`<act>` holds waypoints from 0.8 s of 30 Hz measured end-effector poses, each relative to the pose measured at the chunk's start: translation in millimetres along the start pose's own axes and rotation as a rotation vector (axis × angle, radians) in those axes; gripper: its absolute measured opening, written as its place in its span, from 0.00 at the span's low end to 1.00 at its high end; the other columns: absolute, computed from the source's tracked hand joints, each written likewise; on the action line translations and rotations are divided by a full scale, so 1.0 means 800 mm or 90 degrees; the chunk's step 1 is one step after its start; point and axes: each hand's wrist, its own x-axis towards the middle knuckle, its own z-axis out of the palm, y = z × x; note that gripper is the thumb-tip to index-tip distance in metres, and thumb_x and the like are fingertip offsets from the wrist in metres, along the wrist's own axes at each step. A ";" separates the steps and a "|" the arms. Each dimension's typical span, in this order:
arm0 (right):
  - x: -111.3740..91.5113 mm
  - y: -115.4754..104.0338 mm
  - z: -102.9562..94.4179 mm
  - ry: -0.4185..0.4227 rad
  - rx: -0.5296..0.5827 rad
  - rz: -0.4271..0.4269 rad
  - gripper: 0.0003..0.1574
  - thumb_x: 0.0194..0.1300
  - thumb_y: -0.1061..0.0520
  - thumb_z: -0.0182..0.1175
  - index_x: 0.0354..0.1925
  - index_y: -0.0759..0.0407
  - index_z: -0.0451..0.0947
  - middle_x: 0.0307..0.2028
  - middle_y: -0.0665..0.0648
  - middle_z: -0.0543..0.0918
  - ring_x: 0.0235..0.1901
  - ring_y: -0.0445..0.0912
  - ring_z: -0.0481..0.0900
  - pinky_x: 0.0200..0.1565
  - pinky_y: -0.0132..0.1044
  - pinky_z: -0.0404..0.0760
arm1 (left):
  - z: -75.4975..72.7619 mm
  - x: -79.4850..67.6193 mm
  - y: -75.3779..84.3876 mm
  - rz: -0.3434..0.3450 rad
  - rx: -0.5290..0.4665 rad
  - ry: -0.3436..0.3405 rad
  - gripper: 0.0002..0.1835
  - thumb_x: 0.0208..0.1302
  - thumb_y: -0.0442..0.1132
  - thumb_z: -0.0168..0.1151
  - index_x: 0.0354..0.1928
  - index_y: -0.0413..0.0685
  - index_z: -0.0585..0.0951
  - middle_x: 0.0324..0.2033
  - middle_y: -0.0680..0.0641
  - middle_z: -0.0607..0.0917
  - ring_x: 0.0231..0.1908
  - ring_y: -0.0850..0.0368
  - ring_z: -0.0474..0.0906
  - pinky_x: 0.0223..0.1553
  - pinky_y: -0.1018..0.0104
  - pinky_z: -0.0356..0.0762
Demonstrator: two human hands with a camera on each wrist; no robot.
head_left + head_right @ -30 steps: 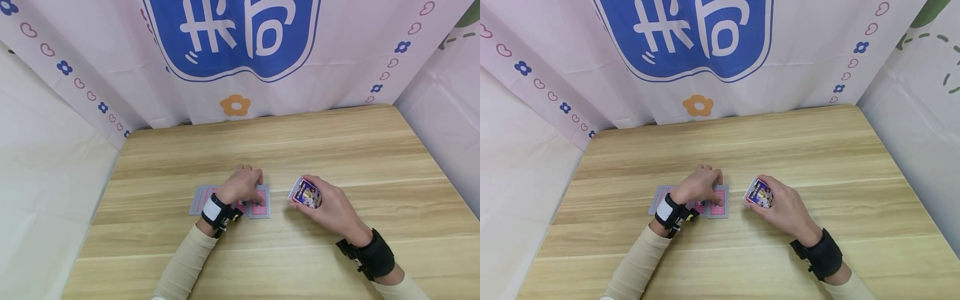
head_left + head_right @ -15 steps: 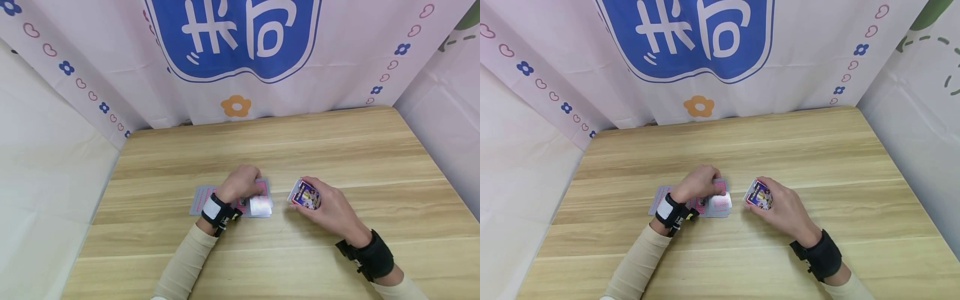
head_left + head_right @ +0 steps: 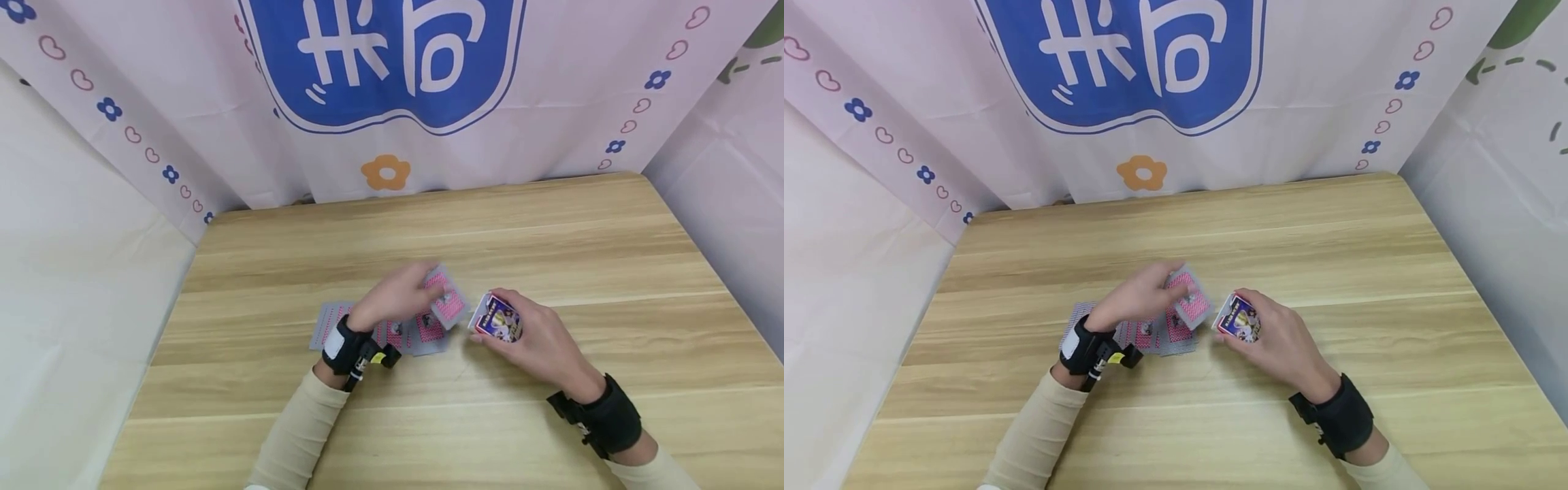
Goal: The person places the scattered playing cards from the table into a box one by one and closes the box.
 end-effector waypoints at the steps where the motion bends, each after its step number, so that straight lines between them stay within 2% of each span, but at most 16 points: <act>1: 0.000 0.000 0.000 0.002 -0.001 -0.003 0.48 0.57 0.41 0.80 0.66 0.63 0.75 0.50 0.63 0.88 0.37 0.43 0.83 0.36 0.32 0.80 | -0.001 -0.002 0.004 -0.005 -0.028 0.008 0.30 0.80 0.49 0.57 0.75 0.40 0.70 0.52 0.42 0.86 0.51 0.52 0.82 0.62 0.51 0.80; 2: 0.000 0.000 0.000 0.003 -0.001 -0.004 0.48 0.56 0.41 0.81 0.66 0.63 0.75 0.50 0.62 0.88 0.37 0.43 0.83 0.36 0.32 0.80 | -0.002 -0.003 0.007 -0.010 -0.049 0.018 0.29 0.81 0.49 0.56 0.75 0.42 0.70 0.54 0.44 0.86 0.54 0.53 0.82 0.64 0.51 0.79; 4: 0.001 0.000 0.001 0.003 0.002 -0.006 0.48 0.56 0.42 0.81 0.66 0.63 0.75 0.49 0.62 0.89 0.36 0.43 0.82 0.35 0.31 0.80 | -0.002 -0.005 0.013 -0.013 -0.086 0.026 0.27 0.81 0.50 0.56 0.73 0.45 0.72 0.44 0.47 0.86 0.46 0.54 0.82 0.57 0.54 0.80; 7: 0.001 -0.001 0.001 -0.001 0.008 -0.008 0.47 0.57 0.44 0.81 0.66 0.63 0.75 0.47 0.61 0.89 0.35 0.42 0.82 0.34 0.30 0.80 | 0.000 -0.006 0.018 -0.003 -0.114 0.028 0.22 0.80 0.49 0.57 0.68 0.47 0.76 0.39 0.52 0.86 0.39 0.58 0.81 0.48 0.60 0.80; 12: 0.001 -0.002 0.001 -0.006 0.013 -0.007 0.47 0.57 0.44 0.81 0.66 0.64 0.74 0.49 0.62 0.88 0.36 0.43 0.83 0.34 0.30 0.80 | 0.006 -0.005 0.022 0.016 -0.105 0.034 0.19 0.79 0.45 0.58 0.65 0.45 0.78 0.38 0.52 0.86 0.34 0.60 0.80 0.41 0.64 0.80; 16: 0.001 -0.003 0.000 -0.006 0.013 -0.008 0.47 0.57 0.44 0.81 0.66 0.64 0.74 0.49 0.62 0.88 0.36 0.43 0.82 0.34 0.30 0.80 | 0.007 -0.005 0.024 0.010 -0.098 0.040 0.15 0.80 0.45 0.58 0.60 0.47 0.80 0.36 0.51 0.86 0.31 0.60 0.79 0.37 0.65 0.80; 22: 0.001 -0.003 -0.001 -0.004 0.013 -0.006 0.47 0.57 0.43 0.81 0.65 0.64 0.75 0.48 0.61 0.88 0.35 0.41 0.81 0.33 0.29 0.79 | 0.006 -0.007 0.025 0.005 -0.100 0.039 0.15 0.79 0.45 0.59 0.60 0.48 0.79 0.34 0.51 0.85 0.28 0.60 0.78 0.32 0.66 0.78; 24: 0.001 -0.003 -0.001 -0.002 0.013 -0.007 0.46 0.57 0.43 0.81 0.65 0.64 0.75 0.48 0.61 0.88 0.35 0.41 0.81 0.33 0.29 0.79 | 0.008 -0.006 0.026 0.009 -0.103 0.046 0.13 0.79 0.45 0.59 0.57 0.48 0.80 0.33 0.51 0.85 0.26 0.61 0.76 0.31 0.66 0.77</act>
